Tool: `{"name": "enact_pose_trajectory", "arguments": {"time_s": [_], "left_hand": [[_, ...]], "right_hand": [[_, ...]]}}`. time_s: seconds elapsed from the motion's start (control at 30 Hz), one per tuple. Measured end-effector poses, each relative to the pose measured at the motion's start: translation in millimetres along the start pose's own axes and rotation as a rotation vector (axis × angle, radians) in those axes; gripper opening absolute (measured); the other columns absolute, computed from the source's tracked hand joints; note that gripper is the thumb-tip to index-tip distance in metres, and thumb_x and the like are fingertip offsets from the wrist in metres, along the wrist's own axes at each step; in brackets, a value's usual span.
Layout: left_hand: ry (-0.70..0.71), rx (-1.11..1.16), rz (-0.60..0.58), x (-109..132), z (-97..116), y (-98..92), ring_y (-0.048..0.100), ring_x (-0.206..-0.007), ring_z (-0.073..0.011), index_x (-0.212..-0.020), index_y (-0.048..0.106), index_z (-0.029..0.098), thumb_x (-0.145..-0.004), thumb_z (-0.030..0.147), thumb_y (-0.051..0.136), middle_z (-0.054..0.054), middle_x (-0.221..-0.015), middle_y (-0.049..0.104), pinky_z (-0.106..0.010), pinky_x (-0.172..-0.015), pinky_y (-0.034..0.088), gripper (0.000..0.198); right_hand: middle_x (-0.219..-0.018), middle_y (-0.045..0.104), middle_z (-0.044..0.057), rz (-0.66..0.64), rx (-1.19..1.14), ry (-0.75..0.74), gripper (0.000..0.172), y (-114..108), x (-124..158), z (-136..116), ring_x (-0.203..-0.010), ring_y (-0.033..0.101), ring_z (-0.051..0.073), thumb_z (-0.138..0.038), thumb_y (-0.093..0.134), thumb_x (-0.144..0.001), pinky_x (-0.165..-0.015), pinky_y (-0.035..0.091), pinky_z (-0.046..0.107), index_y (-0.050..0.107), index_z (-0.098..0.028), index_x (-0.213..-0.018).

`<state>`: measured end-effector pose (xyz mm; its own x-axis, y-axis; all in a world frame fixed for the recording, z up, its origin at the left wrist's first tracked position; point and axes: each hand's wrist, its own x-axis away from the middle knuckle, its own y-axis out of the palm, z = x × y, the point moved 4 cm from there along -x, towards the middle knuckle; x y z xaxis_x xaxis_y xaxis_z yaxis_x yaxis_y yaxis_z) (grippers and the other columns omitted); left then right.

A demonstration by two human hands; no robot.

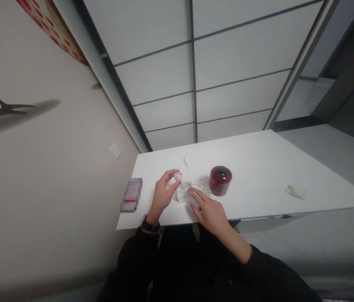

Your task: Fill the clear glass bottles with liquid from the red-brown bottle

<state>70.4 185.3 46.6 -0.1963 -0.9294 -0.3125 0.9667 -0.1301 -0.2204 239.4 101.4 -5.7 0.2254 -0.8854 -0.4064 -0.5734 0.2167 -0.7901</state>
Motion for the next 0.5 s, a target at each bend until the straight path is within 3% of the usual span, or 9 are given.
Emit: {"name": "enact_pose_trajectory", "arguments": {"time_s": [0.17, 0.3, 0.4, 0.5], "left_hand": [[0.017, -0.106, -0.059, 5, -13, 9.2, 0.071, -0.117, -0.0247, -0.117, 0.072, 0.022, -0.090, 0.030, 0.074, -0.008, -0.117, 0.076, -0.042, -0.111, 0.051, 0.028], [0.038, -0.184, -0.025, 9, -24, 12.2, 0.067, -0.113, -0.0259, -0.104, 0.077, 0.022, -0.088, 0.032, 0.078, -0.007, -0.112, 0.073, -0.043, -0.108, 0.051, 0.019], [0.015, -0.166, -0.030, 14, -35, 11.1, 0.067, -0.120, -0.0264, -0.129, 0.071, 0.024, -0.093, 0.034, 0.074, -0.009, -0.120, 0.072, -0.046, -0.114, 0.048, 0.038], [0.004, -0.049, -0.096, 20, -46, 11.3, 0.057, -0.141, -0.0279, -0.158, 0.045, 0.026, -0.098, 0.035, 0.066, -0.011, -0.140, 0.066, -0.049, -0.125, 0.038, 0.064]], "right_hand": [[-0.155, 0.064, 0.011, 0.018, 0.014, -0.009, 0.046, 0, -1, -2, -0.106, 0.081, 0.025, -0.024, 0.054, -0.105, -0.083, 0.069, 0.038, 0.059, -0.021, -0.150], [-0.153, 0.065, 0.012, 0.046, 0.003, -0.012, 0.046, 2, 0, -2, -0.111, 0.079, 0.026, -0.024, 0.053, -0.105, -0.084, 0.069, 0.038, 0.059, -0.021, -0.150], [-0.153, 0.065, 0.012, 0.060, 0.004, 0.005, 0.046, 4, 1, -1, -0.111, 0.079, 0.026, -0.024, 0.053, -0.105, -0.082, 0.069, 0.037, 0.059, -0.021, -0.150], [-0.154, 0.065, 0.011, 0.057, 0.000, 0.005, 0.044, 5, 1, -2, -0.111, 0.079, 0.025, -0.024, 0.053, -0.105, -0.082, 0.069, 0.035, 0.060, -0.021, -0.148]]}}
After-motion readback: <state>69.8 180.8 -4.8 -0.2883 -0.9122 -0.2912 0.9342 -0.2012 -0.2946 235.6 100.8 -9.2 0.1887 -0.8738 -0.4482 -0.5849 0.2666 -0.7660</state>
